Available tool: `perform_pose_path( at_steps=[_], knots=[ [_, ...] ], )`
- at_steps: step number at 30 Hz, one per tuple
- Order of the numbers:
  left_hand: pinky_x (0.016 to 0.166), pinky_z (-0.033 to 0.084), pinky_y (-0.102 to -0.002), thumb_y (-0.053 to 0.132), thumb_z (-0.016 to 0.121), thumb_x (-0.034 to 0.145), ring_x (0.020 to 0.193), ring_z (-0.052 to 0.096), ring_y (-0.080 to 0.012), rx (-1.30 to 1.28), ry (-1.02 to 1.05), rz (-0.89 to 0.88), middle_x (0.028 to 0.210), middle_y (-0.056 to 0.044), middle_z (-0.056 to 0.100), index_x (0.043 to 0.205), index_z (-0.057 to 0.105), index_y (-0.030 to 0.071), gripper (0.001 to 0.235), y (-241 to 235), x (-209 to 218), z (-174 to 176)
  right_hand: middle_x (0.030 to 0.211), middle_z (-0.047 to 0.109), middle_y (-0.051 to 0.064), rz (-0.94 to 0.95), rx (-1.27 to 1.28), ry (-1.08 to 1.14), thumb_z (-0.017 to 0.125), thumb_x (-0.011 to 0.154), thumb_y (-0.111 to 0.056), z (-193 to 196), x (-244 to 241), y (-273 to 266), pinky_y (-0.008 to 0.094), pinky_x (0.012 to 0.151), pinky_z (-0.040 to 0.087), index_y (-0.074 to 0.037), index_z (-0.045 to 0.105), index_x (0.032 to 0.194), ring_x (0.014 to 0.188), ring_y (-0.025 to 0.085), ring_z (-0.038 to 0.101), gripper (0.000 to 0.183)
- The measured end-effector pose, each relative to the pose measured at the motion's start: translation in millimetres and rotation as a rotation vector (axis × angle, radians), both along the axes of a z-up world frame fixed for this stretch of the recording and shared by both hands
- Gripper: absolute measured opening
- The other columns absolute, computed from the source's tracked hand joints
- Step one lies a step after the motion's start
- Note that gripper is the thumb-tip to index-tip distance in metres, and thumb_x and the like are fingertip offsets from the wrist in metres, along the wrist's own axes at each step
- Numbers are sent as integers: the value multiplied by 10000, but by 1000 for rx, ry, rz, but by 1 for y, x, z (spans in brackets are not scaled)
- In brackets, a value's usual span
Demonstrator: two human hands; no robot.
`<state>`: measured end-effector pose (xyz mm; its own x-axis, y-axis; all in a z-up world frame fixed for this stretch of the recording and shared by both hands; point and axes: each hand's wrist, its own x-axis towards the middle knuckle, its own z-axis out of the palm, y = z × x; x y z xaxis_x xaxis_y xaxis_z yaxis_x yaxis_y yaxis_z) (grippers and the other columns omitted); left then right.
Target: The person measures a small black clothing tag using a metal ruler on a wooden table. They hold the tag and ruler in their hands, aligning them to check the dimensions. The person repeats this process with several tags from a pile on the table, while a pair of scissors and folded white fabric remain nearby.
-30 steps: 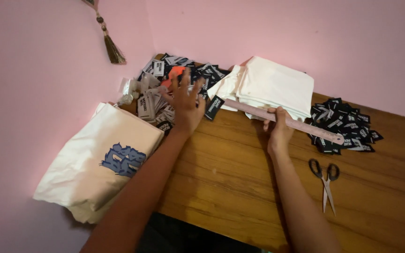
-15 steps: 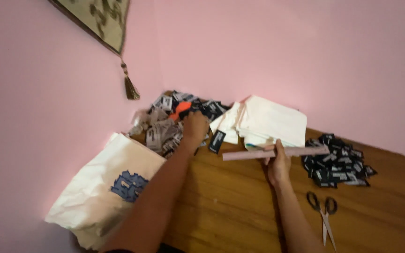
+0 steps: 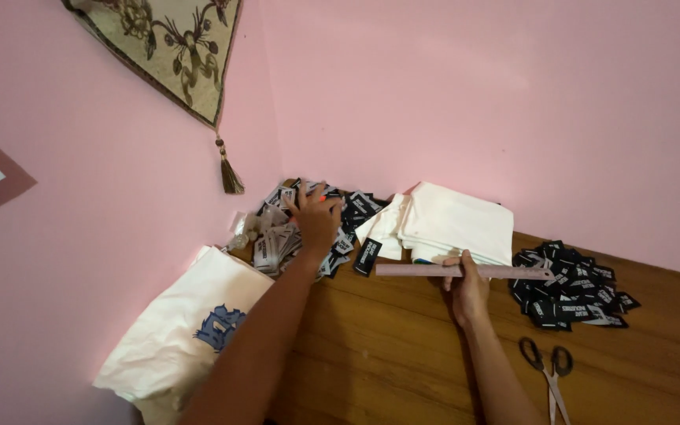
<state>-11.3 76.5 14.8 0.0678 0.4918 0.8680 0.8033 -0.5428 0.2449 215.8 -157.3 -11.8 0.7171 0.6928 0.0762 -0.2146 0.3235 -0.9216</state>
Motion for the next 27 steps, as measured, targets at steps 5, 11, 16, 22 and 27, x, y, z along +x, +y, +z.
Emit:
perform_pose_path(
  at_steps=[5,11,16,22,27],
  knots=[
    [1156,173,-660,219,776,901,1386,473,-389,110,-179,-236,1270,-24,677,830,766,222,72,-5,-8,38,635,538,82,38,19,-12,555,1115,-401,5,0,-4,286,475,381,1,694,862,491,163,474,494],
    [1061,432,-434,194,865,793,1135,622,-272,36,-459,-497,1069,4,680,764,684,151,189,-20,5,52,633,474,47,67,36,78,547,1117,-448,10,6,-4,278,542,375,-45,690,916,557,159,462,472],
    [853,510,-410,110,801,824,924,683,-294,-19,-519,-603,921,-29,707,640,457,103,389,-70,14,47,755,493,28,49,46,163,585,1104,-430,7,11,-5,261,591,420,-59,687,954,652,126,494,413],
    [663,532,-357,189,813,802,660,683,-292,-375,-494,-783,594,-55,612,616,515,138,354,-91,19,23,704,518,-28,72,61,215,588,1080,-502,16,11,-4,198,566,391,-114,704,941,618,76,500,428],
    [565,525,-296,405,781,884,605,660,-150,-927,-608,-782,642,-29,705,697,733,176,300,-73,17,-18,673,486,-23,78,106,315,647,1028,-548,5,26,-7,173,491,352,-132,716,1020,549,72,473,421]
  ],
)
